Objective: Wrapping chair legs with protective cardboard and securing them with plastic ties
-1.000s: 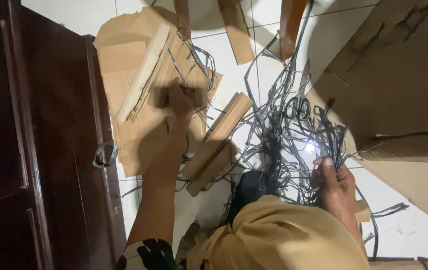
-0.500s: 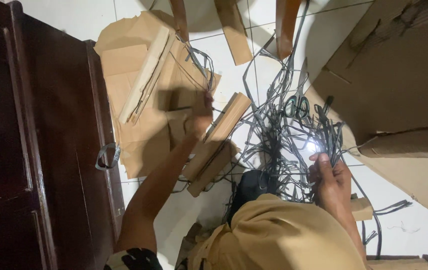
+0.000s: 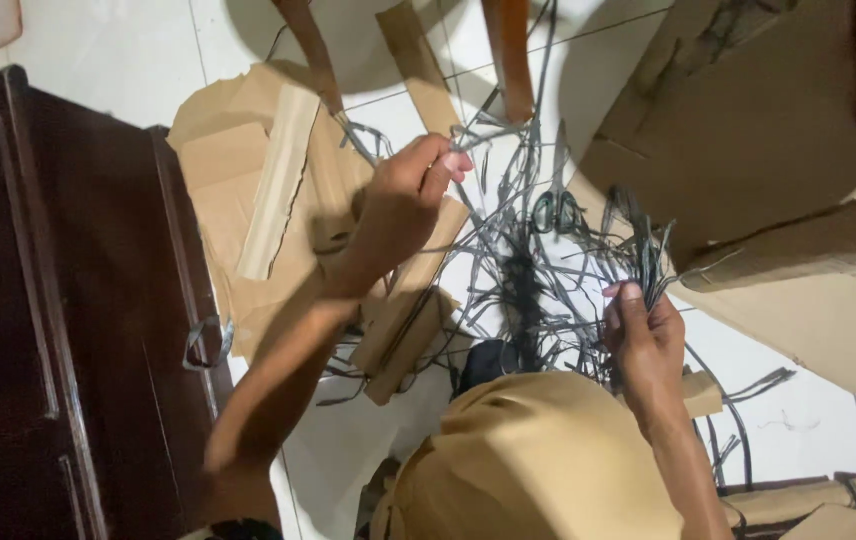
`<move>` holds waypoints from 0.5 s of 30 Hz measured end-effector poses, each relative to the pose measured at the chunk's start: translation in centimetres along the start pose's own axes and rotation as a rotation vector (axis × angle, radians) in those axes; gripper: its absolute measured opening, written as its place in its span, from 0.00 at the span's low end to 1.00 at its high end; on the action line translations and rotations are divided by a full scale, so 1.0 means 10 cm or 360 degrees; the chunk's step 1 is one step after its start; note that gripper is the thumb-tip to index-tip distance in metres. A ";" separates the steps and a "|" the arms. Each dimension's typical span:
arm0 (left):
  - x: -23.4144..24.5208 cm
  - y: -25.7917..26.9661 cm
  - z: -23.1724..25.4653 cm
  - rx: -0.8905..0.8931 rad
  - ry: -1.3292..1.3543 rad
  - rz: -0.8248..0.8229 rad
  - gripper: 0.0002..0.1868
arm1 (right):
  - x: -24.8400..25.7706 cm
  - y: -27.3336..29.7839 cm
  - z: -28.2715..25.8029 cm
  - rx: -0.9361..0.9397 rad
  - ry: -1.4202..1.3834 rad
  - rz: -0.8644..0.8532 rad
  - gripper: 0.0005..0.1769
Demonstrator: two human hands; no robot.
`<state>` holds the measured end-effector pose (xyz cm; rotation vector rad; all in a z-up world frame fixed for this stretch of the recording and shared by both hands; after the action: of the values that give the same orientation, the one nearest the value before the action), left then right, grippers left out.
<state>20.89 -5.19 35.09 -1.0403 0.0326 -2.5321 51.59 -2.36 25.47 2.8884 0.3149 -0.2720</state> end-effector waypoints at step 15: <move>-0.94 0.35 2.32 -0.1038 0.0118 -0.1381 0.13 | 0.29 0.23 -0.44 -0.0052 -0.0779 0.0562 0.27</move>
<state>43.94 -1.95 44.97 -1.4131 0.5778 -3.4684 55.63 -2.91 29.51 2.6612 -0.2684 -0.8679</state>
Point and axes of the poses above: each hand's wrist, its own y-axis away from the middle knuckle, its own x-axis out of the back of the hand, z = x × y, the point moved 7 cm from there along -y, towards the middle knuckle, and after that the axes turned 7 degrees about -y, right-handed, at the moved point
